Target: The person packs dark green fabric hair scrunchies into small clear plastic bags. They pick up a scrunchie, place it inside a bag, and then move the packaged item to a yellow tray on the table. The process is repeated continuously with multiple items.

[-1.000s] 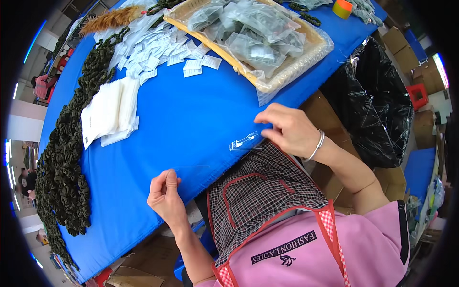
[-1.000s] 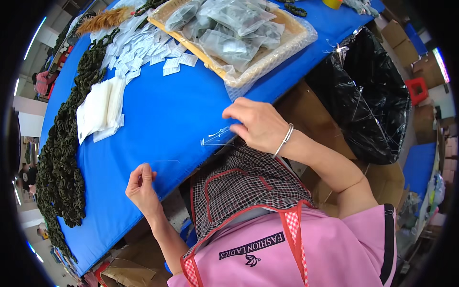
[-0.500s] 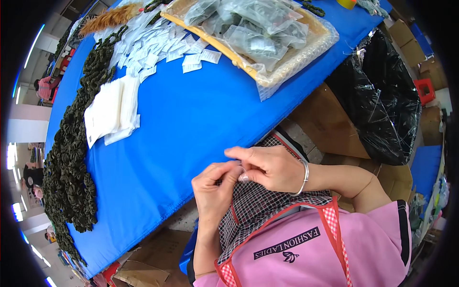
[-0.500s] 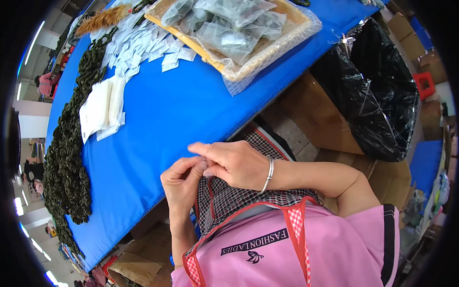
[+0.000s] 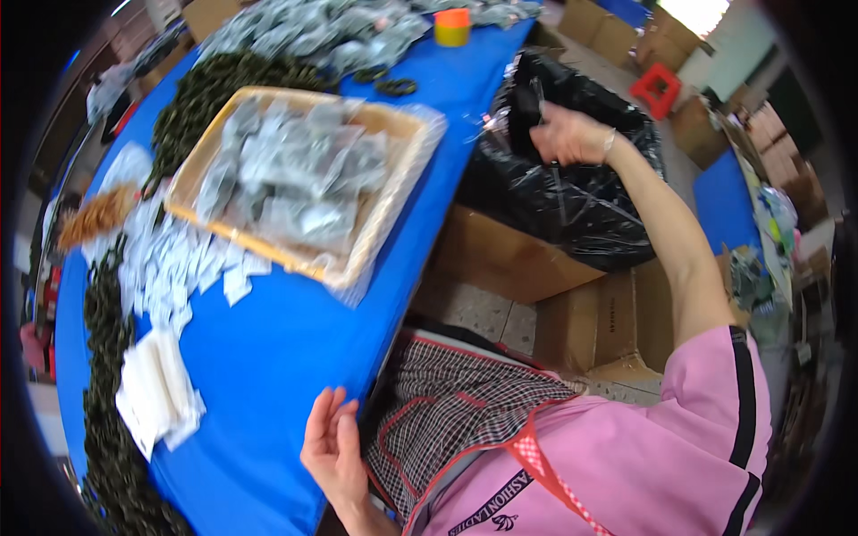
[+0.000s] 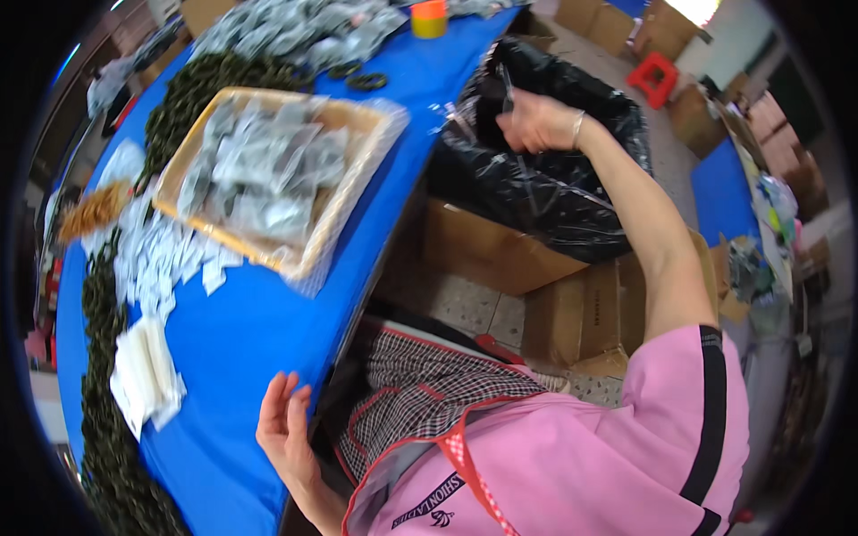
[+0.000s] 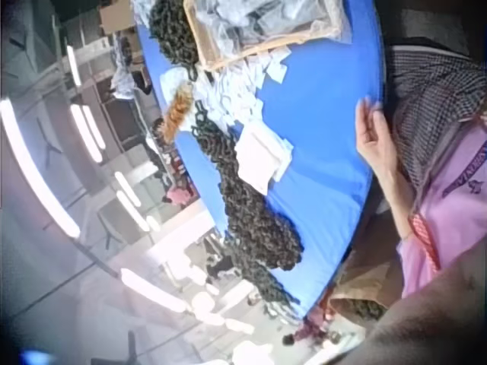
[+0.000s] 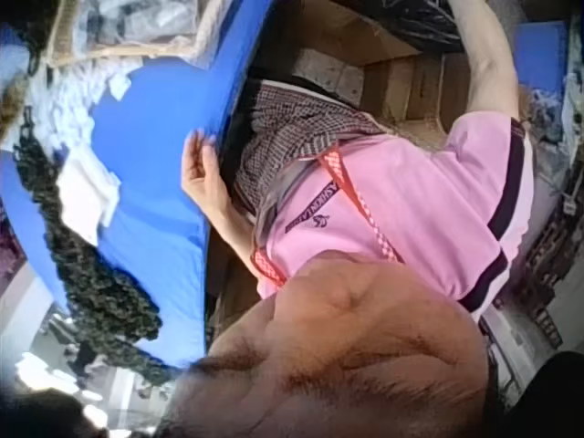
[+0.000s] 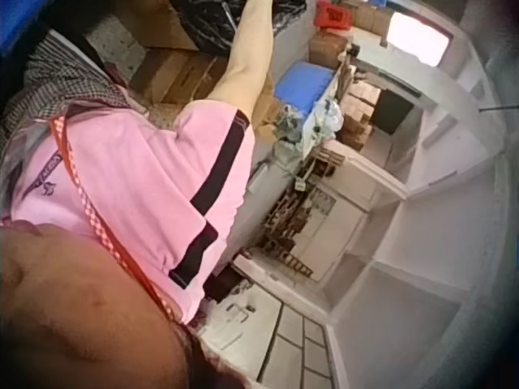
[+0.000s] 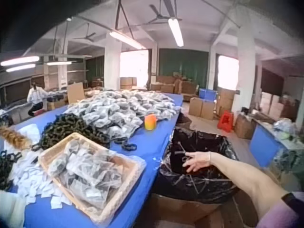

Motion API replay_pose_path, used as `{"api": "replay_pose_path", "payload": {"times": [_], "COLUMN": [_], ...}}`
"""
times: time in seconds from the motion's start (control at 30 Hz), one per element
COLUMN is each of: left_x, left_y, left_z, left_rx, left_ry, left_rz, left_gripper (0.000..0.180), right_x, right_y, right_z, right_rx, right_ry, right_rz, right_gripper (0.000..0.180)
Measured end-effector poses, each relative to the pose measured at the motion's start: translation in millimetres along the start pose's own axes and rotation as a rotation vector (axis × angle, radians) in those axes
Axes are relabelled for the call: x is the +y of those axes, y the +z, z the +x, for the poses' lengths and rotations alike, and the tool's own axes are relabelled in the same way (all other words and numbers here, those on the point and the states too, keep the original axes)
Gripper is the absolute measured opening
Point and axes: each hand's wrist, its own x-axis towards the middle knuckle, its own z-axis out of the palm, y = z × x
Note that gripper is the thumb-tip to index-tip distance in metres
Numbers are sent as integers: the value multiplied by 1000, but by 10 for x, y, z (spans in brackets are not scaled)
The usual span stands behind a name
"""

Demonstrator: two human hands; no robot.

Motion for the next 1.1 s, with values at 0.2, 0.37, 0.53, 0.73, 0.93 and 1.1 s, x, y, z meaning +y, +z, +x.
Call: {"api": "replay_pose_path", "payload": {"times": [0.2,0.37,0.53,0.73,0.93,1.1], "left_x": [-141,36,-107,-319,-47,1352], "left_y": [-525,-779,-990,-1021,-1112,-1170], "left_z": [-76,-27,-84,-91,-178,-90], "left_rx": [177,386,619,688,596,30], "left_ry": [5,13,97,187,160,728], "left_rz": [60,53,169,354,-25,-89], "left_gripper": [31,24,21,16,15,22], "right_x": [34,-1061,-2333,-3314,-3847,-4166], "right_y": [-58,245,1695,3474,4131,3865], "right_z": [-130,-659,-1047,-314,-8,-45], "right_rx": [-64,349,14,140,41,102], "right_ry": [386,-324,-845,-779,-549,-851], "right_rz": [-652,-325,63,-235,-326,-175], "right_gripper": [27,12,9,69,58,55]}}
